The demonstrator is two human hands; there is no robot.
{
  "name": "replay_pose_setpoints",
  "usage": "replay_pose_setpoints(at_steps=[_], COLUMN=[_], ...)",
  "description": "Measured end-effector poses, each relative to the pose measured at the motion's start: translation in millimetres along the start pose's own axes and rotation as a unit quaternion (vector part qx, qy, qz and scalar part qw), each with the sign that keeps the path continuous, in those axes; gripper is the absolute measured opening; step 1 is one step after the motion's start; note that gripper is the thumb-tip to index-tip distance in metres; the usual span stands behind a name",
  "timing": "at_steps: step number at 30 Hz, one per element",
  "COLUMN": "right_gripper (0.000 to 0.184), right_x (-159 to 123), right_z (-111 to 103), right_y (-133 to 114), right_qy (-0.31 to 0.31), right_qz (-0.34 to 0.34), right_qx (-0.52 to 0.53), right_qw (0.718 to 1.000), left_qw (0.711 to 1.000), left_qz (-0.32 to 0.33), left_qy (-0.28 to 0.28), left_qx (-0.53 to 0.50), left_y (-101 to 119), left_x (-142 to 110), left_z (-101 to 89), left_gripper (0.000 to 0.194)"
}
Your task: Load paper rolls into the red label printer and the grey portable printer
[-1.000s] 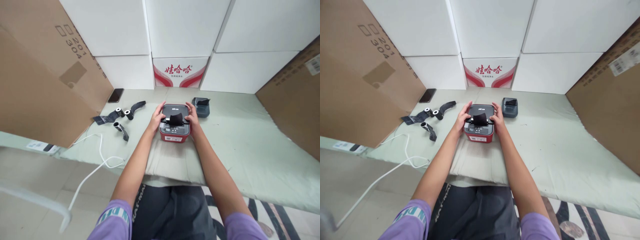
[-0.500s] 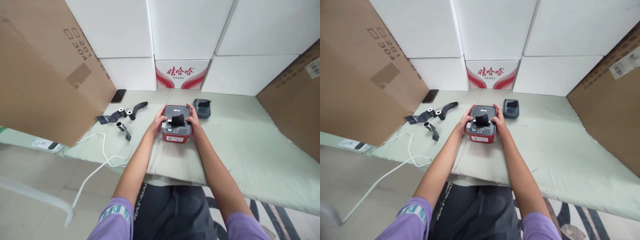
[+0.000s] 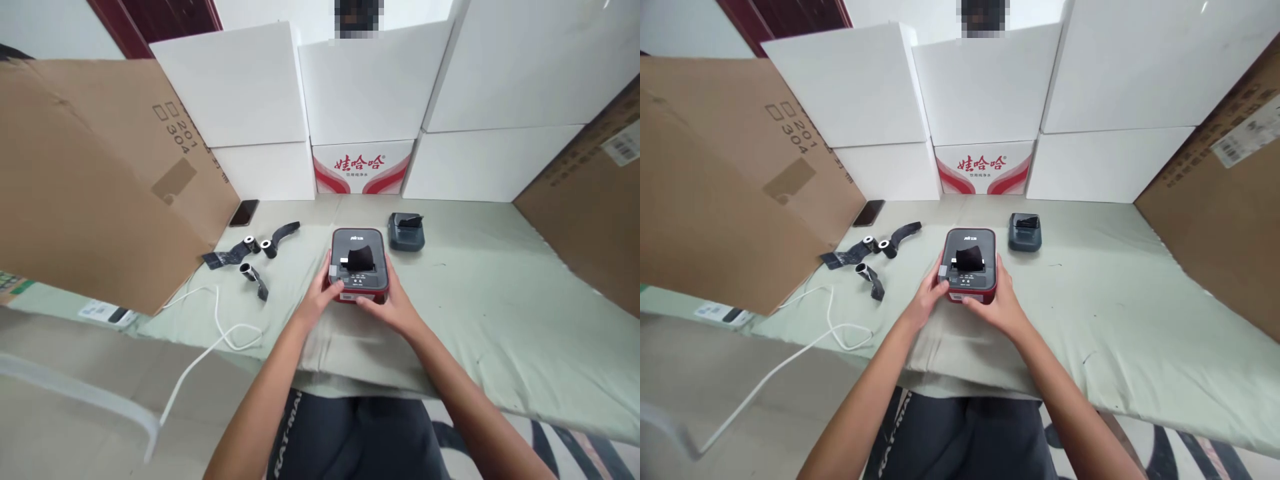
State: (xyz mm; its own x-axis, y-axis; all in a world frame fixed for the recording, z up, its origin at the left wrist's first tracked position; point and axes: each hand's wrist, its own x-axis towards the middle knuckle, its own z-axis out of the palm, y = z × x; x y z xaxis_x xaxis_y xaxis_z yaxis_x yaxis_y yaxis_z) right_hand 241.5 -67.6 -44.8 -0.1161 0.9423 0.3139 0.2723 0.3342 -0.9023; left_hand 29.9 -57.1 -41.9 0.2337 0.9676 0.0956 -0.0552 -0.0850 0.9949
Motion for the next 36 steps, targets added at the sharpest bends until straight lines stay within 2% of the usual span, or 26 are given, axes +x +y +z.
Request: replay_pose_setpoints(at_steps=[1, 3, 5, 7, 10, 12, 16, 19, 21, 23, 28, 33, 36], right_gripper=[0.113, 0.116, 0.113, 0.112, 0.109, 0.103, 0.095, 0.1, 0.103, 0.099, 0.081, 0.085, 0.078], right_x=[-7, -23, -40, -55, -64, -58, -28, -2, 14, 27, 45, 44, 46], right_z=[-2, -9, -23, -45, -89, -122, -180, -203, -210, -212, -213, -211, -209], right_y=[0, 2, 5, 8, 11, 13, 24, 37, 49, 63, 91, 93, 92], right_qy=[-0.003, 0.014, 0.052, 0.097, 0.158, 0.188, 0.234, 0.233, 0.22, 0.206, 0.177, 0.185, 0.201], right_qz=[-0.031, -0.063, -0.061, -0.044, -0.008, 0.009, 0.032, 0.033, 0.029, 0.038, 0.047, 0.071, 0.07], right_qx=[-0.024, -0.066, -0.099, -0.121, -0.141, -0.154, -0.152, -0.153, -0.14, -0.104, -0.058, -0.061, -0.053], right_qw=[0.999, 0.996, 0.992, 0.987, 0.977, 0.97, 0.96, 0.96, 0.965, 0.972, 0.981, 0.978, 0.976], left_qw=[0.999, 0.996, 0.988, 0.979, 0.968, 0.965, 0.966, 0.959, 0.956, 0.953, 0.955, 0.957, 0.961], left_qz=[0.015, 0.033, 0.05, 0.081, 0.138, 0.15, 0.145, 0.154, 0.152, 0.15, 0.14, 0.135, 0.133], left_qy=[-0.03, -0.071, -0.088, -0.105, -0.139, -0.151, -0.145, -0.155, -0.147, -0.131, -0.109, -0.116, -0.101], left_qx=[0.014, 0.054, 0.117, 0.155, 0.155, 0.15, 0.16, 0.181, 0.205, 0.227, 0.237, 0.229, 0.221], left_y=[3, 9, 14, 19, 27, 31, 31, 23, 17, 10, -5, -19, -25], left_x=[-8, -20, -24, -17, 12, 39, 95, 129, 146, 158, 172, 173, 173], left_z=[2.1, 9.7, 23.5, 44.0, 84.3, 114.0, 166.6, 191.9, 201.0, 204.6, 199.8, 199.5, 206.4], left_gripper=[0.098, 0.115, 0.12, 0.119, 0.123, 0.121, 0.113, 0.113, 0.111, 0.11, 0.107, 0.107, 0.105])
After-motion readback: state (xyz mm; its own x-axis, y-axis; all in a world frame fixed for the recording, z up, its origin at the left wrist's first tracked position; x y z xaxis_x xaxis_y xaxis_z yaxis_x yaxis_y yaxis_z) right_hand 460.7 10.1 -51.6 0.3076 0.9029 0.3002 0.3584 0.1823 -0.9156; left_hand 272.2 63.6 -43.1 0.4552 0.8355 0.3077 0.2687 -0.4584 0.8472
